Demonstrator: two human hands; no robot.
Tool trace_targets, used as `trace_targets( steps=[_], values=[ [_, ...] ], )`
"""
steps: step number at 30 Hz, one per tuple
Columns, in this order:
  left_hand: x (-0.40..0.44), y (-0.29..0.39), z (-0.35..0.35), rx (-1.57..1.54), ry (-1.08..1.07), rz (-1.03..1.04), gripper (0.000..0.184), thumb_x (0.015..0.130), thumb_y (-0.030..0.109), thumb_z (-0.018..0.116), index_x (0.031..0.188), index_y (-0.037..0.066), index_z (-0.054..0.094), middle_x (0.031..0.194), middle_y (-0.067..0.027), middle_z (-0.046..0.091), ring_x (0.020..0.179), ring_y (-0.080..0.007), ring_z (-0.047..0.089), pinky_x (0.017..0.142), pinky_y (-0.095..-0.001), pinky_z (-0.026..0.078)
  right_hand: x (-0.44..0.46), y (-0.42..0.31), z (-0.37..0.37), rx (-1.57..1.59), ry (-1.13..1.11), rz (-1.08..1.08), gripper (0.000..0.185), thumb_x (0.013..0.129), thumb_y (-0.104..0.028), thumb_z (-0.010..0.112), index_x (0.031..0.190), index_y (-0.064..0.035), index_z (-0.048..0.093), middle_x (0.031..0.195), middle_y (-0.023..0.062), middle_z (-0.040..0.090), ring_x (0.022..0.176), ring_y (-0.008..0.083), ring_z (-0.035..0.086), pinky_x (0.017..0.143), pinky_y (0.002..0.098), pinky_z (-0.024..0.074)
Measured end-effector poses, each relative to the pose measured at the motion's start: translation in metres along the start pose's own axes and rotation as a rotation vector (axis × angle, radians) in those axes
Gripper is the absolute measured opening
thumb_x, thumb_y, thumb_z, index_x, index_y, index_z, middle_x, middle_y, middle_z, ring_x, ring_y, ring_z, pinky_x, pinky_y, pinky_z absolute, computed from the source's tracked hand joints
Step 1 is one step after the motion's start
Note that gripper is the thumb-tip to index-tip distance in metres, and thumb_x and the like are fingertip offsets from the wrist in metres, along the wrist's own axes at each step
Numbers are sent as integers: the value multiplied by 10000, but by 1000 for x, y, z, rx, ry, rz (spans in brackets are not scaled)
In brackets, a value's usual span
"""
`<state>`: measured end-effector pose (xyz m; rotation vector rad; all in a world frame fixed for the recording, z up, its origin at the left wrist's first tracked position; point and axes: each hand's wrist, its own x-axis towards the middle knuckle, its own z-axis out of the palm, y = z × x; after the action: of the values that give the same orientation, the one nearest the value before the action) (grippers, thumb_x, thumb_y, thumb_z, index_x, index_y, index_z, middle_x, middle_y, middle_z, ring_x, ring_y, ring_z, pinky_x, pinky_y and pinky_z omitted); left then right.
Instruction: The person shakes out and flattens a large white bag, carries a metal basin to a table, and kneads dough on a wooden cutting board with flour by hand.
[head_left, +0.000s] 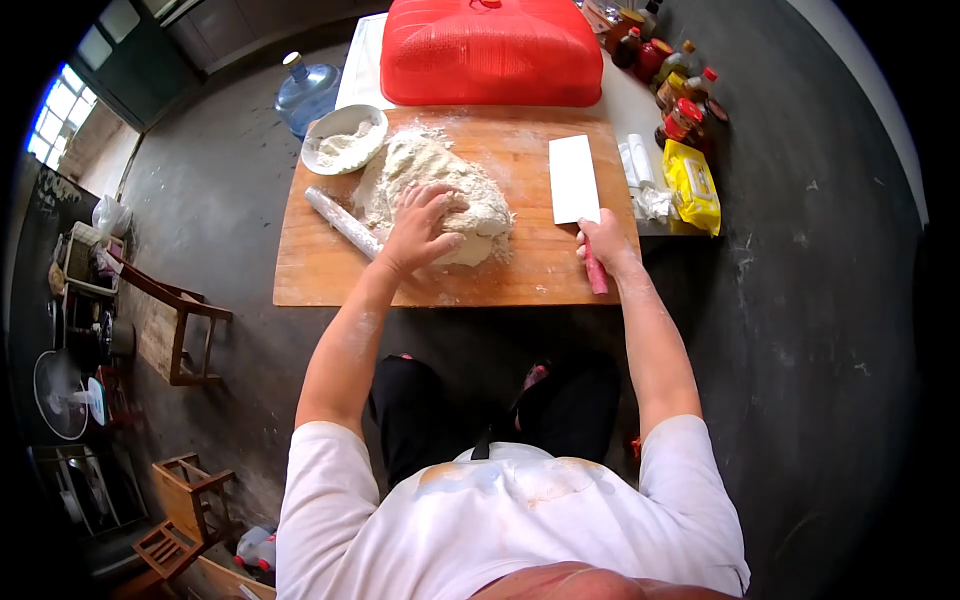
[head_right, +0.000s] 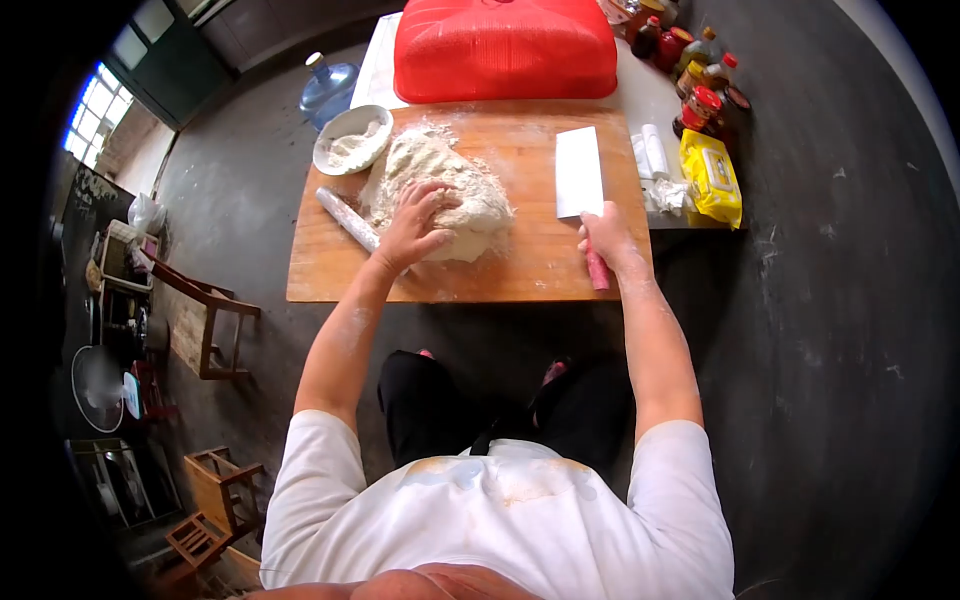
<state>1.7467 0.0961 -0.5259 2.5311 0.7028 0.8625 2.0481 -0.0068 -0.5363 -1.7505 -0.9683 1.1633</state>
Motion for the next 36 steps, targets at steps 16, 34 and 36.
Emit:
trace_targets(
  steps=[16,34,36],
  values=[
    [48,106,38,-765,190,-358,455,922,299,361,1237,-23,426,1291,-191,405,1216,-293,360,1001,-362,285,16,-69,76,707,103,-236,748,871,-595,301,1336,-13,232,1306,172,330,1171,244,366,975,346,304],
    [92,64,21,-1665,509,-574,460,917,369,406,1239,41,410,1163,-37,459,1080,-160,425,943,-284,324,16,-116,142,68,8,-588,768,865,-617,241,1372,-41,217,1439,178,120,1336,289,76,1072,378,71],
    [85,61,19,-1709,463,-595,478,919,364,391,1258,27,389,1232,-67,433,1141,-184,403,972,-296,309,23,-118,140,-135,60,-588,759,855,-642,202,1387,-101,216,1446,208,53,1342,339,8,1073,444,20]
  ],
)
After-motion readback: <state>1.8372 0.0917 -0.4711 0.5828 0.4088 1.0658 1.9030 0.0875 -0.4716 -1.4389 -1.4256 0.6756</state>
